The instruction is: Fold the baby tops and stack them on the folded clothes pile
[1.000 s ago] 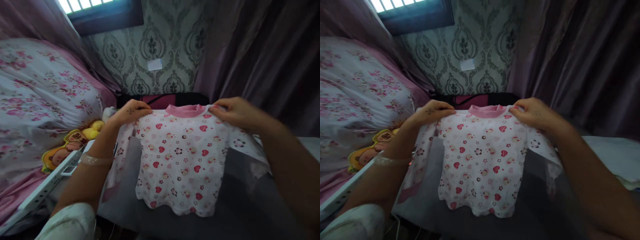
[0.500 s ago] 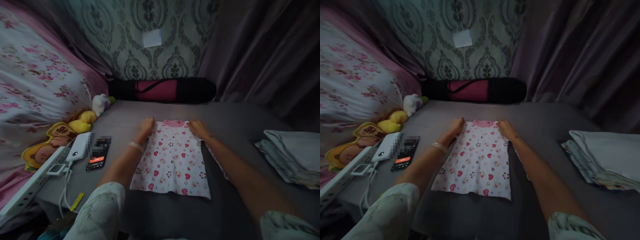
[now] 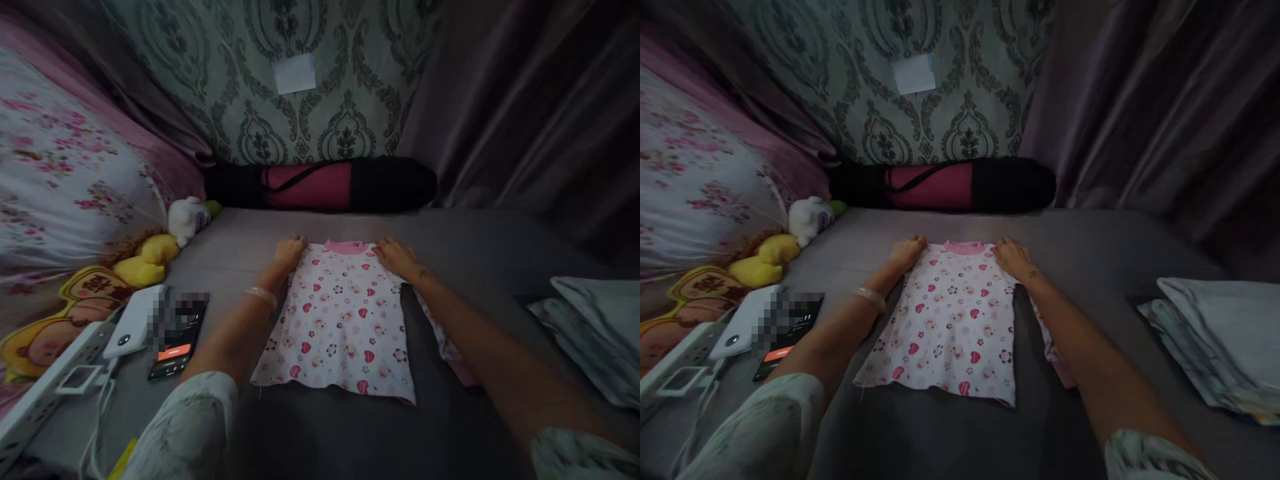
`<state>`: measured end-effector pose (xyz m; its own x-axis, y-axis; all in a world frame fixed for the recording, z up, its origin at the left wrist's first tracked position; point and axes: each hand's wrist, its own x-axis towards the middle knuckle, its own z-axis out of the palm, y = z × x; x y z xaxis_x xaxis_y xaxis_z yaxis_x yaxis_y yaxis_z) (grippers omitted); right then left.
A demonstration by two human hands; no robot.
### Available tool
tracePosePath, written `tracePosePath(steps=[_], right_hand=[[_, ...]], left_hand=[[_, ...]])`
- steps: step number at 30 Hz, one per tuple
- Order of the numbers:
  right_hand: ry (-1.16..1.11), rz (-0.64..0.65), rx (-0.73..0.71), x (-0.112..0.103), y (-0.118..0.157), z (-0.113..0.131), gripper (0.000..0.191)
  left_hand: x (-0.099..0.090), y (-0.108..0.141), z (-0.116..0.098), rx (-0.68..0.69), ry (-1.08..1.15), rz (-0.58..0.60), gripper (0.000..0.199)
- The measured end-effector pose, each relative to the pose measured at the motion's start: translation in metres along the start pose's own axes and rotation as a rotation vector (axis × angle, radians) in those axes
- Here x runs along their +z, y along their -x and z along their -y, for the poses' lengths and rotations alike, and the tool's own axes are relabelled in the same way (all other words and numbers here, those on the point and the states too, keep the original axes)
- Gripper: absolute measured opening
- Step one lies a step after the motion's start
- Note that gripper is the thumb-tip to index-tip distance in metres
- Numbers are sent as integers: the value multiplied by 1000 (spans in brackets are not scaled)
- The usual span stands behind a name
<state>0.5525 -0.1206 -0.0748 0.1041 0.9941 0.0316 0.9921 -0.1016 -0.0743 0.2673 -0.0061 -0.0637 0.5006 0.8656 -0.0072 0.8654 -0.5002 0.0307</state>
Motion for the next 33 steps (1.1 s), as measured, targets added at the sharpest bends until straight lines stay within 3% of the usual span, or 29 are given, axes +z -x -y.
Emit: tracePosePath(steps=[6, 11, 17, 24, 28, 30, 33], right_hand=[[-178, 22, -110, 8, -18, 9, 40], [-154, -29, -15, 15, -22, 26, 34], [-71, -169, 18, 19, -22, 38, 28], [-51, -175, 19, 31, -29, 44, 33], [-179, -65, -27, 19, -36, 34, 36], [-294, -65, -24, 5, -32, 19, 40], [-388, -128, 146, -18, -3, -16, 33]], left_hand=[[6, -15, -21, 111, 134, -34, 32], [20, -26, -35, 136, 236, -72, 27], [26, -28, -36, 120, 225, -224, 28], [36, -32, -32, 75, 174, -186, 31], [28, -33, -40, 45, 92, -134, 32], [18, -27, -51, -18, 28, -167, 31], [5, -13, -75, 1, 47, -272, 29]])
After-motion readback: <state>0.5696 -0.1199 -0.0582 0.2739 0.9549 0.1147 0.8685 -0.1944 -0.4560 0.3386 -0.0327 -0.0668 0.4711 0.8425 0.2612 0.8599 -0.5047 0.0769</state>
